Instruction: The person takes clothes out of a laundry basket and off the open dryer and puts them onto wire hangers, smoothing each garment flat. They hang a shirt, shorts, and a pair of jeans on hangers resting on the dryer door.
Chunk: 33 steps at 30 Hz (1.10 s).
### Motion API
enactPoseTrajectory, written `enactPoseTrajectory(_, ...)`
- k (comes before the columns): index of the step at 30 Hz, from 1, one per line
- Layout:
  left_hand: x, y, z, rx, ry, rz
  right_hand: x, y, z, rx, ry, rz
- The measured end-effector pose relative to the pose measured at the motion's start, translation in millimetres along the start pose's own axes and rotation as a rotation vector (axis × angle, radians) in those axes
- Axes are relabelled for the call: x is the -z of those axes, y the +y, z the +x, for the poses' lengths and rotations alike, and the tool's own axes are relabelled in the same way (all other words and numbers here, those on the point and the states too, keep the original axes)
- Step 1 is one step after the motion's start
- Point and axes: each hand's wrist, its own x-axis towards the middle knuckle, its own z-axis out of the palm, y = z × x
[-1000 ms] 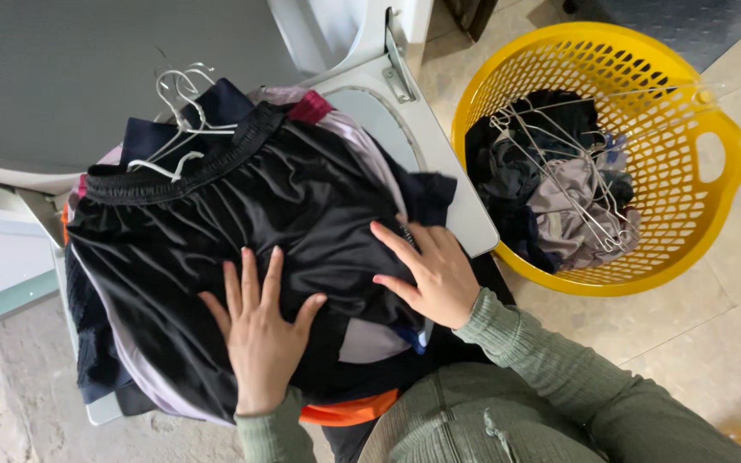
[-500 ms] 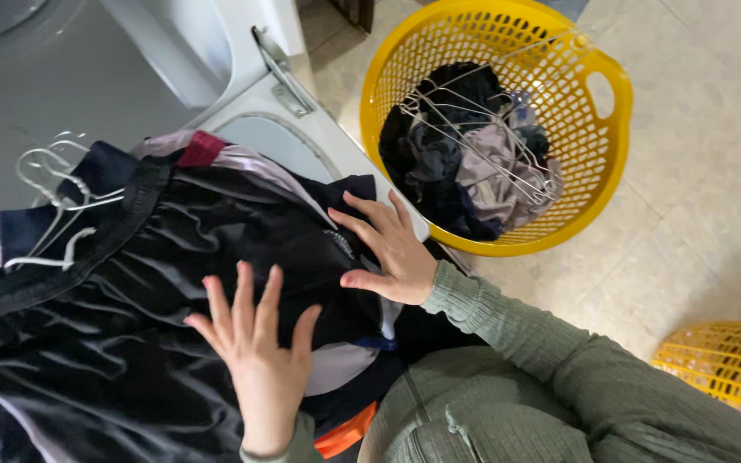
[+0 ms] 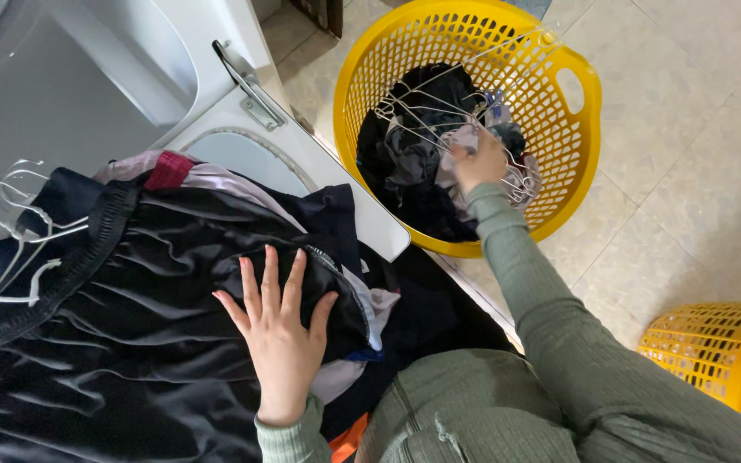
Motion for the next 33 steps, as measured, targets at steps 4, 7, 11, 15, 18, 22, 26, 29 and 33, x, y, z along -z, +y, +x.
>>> enactPoseTrajectory(4,-3.5,4.0,5.4,0.007,0.010,0.001,-7.1,42.2,38.0,-0.305,0.086,-0.264)
enactPoseTrajectory(7,-4.5,7.5,9.1,0.010,0.025,-0.004,-3.2,53.3,43.9,-0.293,0.054,-0.244)
enactPoseTrajectory(11,-5.8,10.3,12.0,0.015,0.029,-0.001,-0.3,55.5,44.1,-0.325,-0.042,-0.188)
enactPoseTrajectory(15,-7.1,9.5,12.6,0.022,0.021,-0.002,0.6,54.9,54.3,-0.323,0.079,0.401)
enactPoseTrajectory(18,-7.4,8.0,11.8,0.029,0.014,-0.009,6.6,56.4,65.1,-0.275,0.118,1.042)
enactPoseTrajectory(22,-7.4,6.4,10.4,0.016,0.025,0.000,31.2,47.3,68.3,-0.122,0.155,1.301)
enactPoseTrajectory(26,-7.0,4.6,8.4,0.012,0.034,-0.013,69.5,16.1,54.0,0.050,0.231,1.281)
enactPoseTrajectory(29,-4.9,4.4,4.9,0.007,0.059,-0.064,103.2,-13.9,40.7,0.068,0.312,1.347)
enactPoseTrajectory(33,2.3,11.8,-1.9,-0.025,0.229,-0.208,142.8,-55.7,11.1,0.058,0.128,1.673)
